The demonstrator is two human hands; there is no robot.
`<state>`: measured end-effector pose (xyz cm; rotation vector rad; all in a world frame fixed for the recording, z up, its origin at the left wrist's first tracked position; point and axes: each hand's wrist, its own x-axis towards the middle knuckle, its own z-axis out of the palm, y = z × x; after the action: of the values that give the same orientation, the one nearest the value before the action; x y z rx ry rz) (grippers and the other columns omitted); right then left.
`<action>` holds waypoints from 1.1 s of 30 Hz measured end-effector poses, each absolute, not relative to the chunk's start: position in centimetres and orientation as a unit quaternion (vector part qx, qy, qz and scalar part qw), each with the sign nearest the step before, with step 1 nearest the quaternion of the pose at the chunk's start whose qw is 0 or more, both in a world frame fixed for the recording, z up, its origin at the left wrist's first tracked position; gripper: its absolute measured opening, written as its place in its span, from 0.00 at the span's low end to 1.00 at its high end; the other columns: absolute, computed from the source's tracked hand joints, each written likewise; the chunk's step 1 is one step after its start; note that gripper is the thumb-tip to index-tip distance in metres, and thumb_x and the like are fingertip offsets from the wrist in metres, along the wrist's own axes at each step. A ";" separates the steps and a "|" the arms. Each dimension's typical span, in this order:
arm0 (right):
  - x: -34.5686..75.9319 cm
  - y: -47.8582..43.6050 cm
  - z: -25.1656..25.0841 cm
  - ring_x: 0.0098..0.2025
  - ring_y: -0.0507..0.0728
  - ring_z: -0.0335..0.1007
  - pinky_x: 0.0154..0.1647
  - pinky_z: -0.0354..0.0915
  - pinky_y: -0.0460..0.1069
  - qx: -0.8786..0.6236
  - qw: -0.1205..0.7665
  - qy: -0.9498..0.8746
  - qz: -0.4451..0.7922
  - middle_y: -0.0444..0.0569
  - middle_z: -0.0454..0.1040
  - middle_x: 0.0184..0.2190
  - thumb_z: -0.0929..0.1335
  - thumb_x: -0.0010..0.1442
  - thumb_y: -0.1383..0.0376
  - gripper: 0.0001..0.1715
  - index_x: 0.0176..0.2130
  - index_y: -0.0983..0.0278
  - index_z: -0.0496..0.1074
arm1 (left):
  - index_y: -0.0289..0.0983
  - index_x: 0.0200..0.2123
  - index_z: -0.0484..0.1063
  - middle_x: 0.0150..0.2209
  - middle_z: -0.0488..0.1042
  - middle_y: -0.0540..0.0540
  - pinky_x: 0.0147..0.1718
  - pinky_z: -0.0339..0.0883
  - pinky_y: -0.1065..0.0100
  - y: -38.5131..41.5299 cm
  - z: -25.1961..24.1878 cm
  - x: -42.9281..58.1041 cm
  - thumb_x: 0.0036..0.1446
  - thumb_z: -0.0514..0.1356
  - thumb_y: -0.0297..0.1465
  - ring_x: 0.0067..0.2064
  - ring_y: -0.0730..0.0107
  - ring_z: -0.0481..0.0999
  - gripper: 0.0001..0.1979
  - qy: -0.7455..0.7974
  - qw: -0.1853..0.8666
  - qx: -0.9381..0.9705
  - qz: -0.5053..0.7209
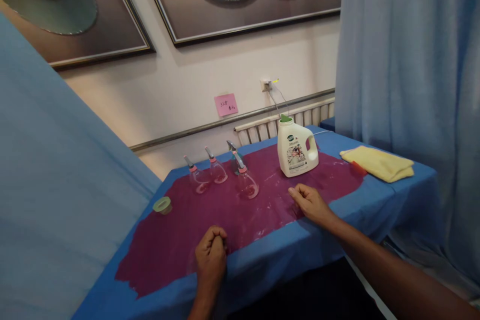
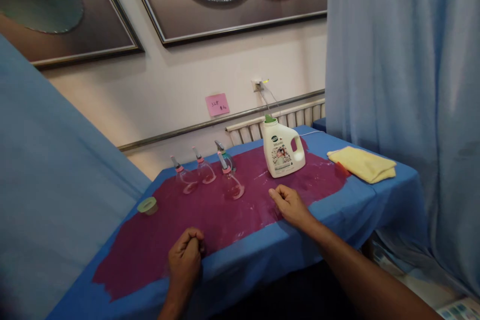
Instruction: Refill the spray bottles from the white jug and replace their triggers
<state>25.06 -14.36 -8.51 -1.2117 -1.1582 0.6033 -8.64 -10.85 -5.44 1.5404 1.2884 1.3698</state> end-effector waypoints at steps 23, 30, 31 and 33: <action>25.1 -14.5 -8.5 0.26 0.53 0.55 0.28 0.55 0.51 -0.538 0.621 -0.512 0.251 0.40 0.62 0.21 0.67 0.68 0.26 0.42 0.27 0.56 0.63 | 0.42 0.27 0.72 0.20 0.66 0.54 0.24 0.59 0.71 -11.1 -5.2 -8.4 0.50 0.61 0.38 0.23 0.70 0.65 0.07 0.487 0.353 0.602 0.525; 25.1 -14.6 -8.6 0.26 0.54 0.57 0.29 0.57 0.50 -0.537 0.624 -0.508 0.253 0.41 0.64 0.22 0.67 0.68 0.26 0.42 0.27 0.57 0.64 | 0.42 0.27 0.72 0.20 0.66 0.54 0.25 0.61 0.71 -11.2 -5.1 -8.5 0.50 0.60 0.38 0.23 0.69 0.65 0.06 0.483 0.355 0.607 0.522; 25.0 -14.6 -8.6 0.26 0.54 0.57 0.29 0.57 0.50 -0.537 0.624 -0.508 0.254 0.41 0.64 0.22 0.67 0.69 0.26 0.41 0.27 0.57 0.64 | 0.42 0.27 0.72 0.20 0.66 0.54 0.25 0.61 0.71 -11.2 -5.1 -8.5 0.50 0.60 0.38 0.23 0.69 0.65 0.06 0.484 0.355 0.606 0.522; 25.0 -14.6 -8.6 0.26 0.54 0.57 0.29 0.57 0.51 -0.536 0.624 -0.508 0.256 0.41 0.64 0.22 0.68 0.69 0.27 0.41 0.27 0.57 0.64 | 0.42 0.26 0.72 0.20 0.66 0.54 0.25 0.60 0.71 -11.2 -5.2 -8.4 0.50 0.60 0.38 0.23 0.69 0.65 0.07 0.484 0.356 0.605 0.523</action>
<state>25.02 -14.65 -8.56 -1.2309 -1.1652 0.5886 -8.43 -11.20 -5.18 1.5620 1.2507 1.3515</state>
